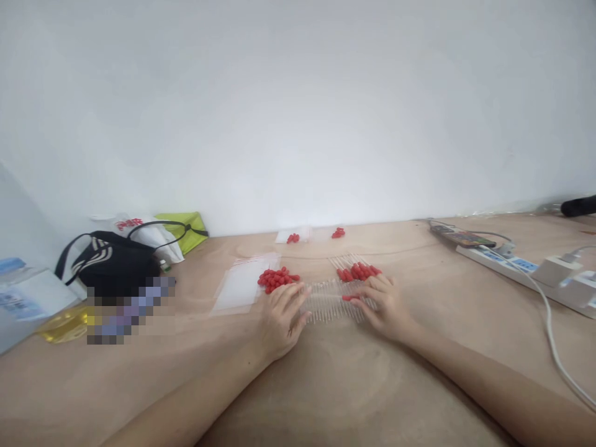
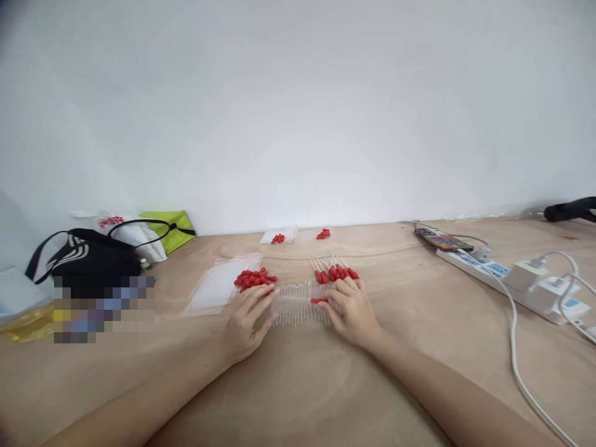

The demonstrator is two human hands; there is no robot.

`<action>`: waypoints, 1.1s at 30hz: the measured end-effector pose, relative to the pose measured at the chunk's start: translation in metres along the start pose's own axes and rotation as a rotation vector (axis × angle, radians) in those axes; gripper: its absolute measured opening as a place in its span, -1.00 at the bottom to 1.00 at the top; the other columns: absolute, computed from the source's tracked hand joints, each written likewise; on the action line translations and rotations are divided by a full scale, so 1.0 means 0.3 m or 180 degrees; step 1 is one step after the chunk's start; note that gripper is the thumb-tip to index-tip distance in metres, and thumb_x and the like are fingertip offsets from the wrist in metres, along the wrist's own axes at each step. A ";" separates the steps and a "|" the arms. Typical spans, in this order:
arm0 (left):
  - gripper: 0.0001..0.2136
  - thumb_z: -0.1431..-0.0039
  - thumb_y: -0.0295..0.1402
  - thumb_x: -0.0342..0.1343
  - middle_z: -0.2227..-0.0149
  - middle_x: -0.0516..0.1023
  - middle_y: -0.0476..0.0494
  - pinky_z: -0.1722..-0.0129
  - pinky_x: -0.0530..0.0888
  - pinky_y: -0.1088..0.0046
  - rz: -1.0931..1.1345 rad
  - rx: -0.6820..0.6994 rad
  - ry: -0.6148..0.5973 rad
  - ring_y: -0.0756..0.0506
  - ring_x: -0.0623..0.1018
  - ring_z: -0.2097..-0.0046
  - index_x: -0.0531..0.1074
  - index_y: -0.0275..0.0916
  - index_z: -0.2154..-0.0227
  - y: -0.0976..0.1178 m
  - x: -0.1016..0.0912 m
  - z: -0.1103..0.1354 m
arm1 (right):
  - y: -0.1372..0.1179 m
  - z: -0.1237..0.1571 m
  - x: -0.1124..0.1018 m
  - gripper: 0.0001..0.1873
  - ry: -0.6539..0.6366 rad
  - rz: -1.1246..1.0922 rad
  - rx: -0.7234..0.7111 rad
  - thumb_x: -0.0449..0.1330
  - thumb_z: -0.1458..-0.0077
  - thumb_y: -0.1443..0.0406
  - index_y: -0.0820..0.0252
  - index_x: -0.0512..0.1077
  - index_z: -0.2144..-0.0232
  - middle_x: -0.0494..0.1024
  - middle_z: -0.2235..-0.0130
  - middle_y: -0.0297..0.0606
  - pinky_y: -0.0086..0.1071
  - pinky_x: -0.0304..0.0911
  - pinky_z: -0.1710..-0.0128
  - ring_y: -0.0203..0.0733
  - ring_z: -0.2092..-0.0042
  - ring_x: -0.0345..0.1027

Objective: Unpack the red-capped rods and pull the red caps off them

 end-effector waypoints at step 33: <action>-0.84 -0.11 -0.54 -0.11 0.61 0.39 0.01 0.38 0.14 0.42 0.0187 0.0594 0.0090 0.03 0.31 0.50 0.31 -0.29 0.51 0.129 -0.011 -0.003 | -0.172 0.020 0.000 -0.81 -0.0001 -0.0266 -0.1066 0.12 -0.01 0.20 0.14 0.45 0.52 0.36 0.63 -0.40 -0.30 -0.12 0.27 -0.34 0.45 0.12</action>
Point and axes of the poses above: each hand's wrist, its own z-axis away from the middle knuckle, its own x-axis out of the palm, y = z × x, the point moved 9 cm from there along -z, towards the middle knuckle
